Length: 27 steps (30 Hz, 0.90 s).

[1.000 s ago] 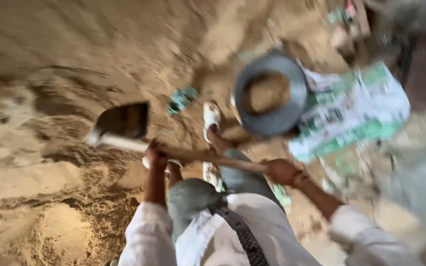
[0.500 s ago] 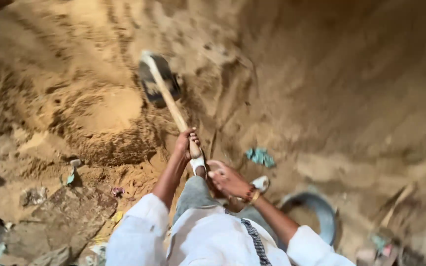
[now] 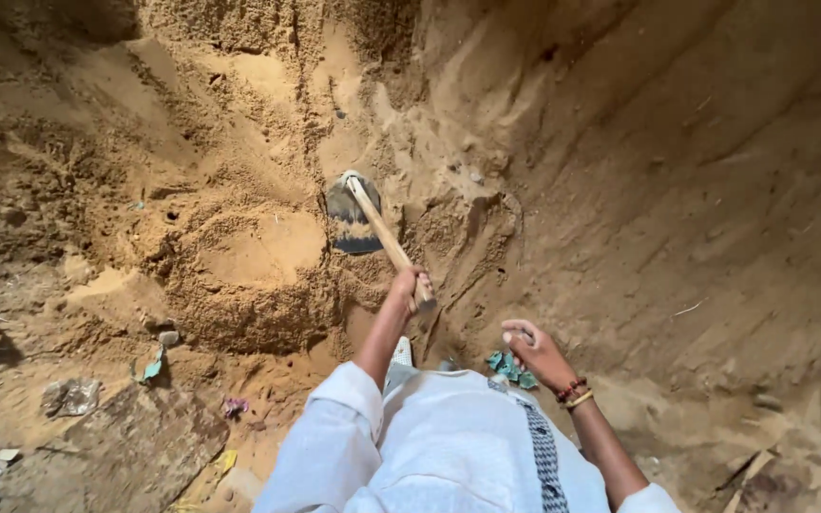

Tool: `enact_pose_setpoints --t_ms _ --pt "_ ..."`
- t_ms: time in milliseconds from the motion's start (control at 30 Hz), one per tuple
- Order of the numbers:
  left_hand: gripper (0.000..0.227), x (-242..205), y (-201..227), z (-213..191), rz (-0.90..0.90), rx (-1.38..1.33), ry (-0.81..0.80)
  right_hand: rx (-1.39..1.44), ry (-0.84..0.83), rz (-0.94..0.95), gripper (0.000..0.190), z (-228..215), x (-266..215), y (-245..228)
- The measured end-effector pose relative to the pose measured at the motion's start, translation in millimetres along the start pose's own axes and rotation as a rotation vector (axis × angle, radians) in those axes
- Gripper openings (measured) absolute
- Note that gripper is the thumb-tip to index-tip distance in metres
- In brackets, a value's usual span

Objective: The person stands in a deep sand pit and uses a long-handled hoe to break and loosen the sand walls and floor. They repeatedly swing the hoe to dig, then scoop loosened sand into a round metal basin placed beside them.

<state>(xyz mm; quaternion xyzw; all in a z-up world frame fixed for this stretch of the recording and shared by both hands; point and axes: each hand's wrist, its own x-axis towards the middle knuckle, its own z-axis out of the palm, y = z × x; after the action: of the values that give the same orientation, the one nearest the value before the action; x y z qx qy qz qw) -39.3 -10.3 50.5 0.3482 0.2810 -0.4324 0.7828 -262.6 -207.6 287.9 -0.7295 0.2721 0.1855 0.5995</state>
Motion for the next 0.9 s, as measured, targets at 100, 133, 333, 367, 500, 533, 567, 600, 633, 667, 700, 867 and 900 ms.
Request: enact_pose_setpoints --t_ms 100,133,333,367,500,533,567,600,633,667,700,867,900 --pt "0.017 -12 -15 0 -0.035 -0.073 0.039 0.039 -0.027 -0.021 0.039 7 1 -58" --pt "0.017 -10 -14 -1 -0.026 -0.079 0.038 0.033 -0.034 -0.027 0.039 6 8 -61" --pt "0.011 1 -15 -3 -0.034 -0.166 0.002 -0.077 -0.171 -0.107 0.038 4 57 -84" --pt "0.01 4 -16 -3 -0.037 -0.159 0.015 -0.13 -0.218 -0.152 0.036 6 64 -95" --pt "0.015 20 -16 -10 -0.075 -0.148 0.048 -0.376 -0.316 -0.239 0.032 16 70 -150" --pt "0.015 23 -15 -11 -0.062 -0.167 0.055 -0.388 -0.336 -0.243 0.032 12 76 -152" --pt "0.014 27 -15 -13 -0.056 -0.12 0.037 -0.405 -0.379 -0.254 0.032 8 83 -153" --pt "0.015 27 -25 -18 -0.057 -0.081 0.025 -0.424 -0.428 -0.253 0.032 4 85 -150" --pt "0.015 28 -26 -17 -0.051 -0.107 0.038 -0.437 -0.454 -0.248 0.032 -8 91 -145" --pt "0.016 28 -24 -18 -0.037 -0.056 0.054 -0.389 -0.493 -0.311 0.032 -17 98 -140" --pt "0.018 27 -21 -20 -0.025 -0.004 0.072 -0.339 -0.533 -0.372 0.032 -26 104 -136" --pt "0.014 19 -13 -3 -0.013 -0.033 0.079 -0.363 -0.586 -0.295 0.035 -67 125 -122" --pt "0.01 17 -12 4 -0.032 -0.04 0.098 -0.361 -0.59 -0.299 0.036 -74 127 -121"
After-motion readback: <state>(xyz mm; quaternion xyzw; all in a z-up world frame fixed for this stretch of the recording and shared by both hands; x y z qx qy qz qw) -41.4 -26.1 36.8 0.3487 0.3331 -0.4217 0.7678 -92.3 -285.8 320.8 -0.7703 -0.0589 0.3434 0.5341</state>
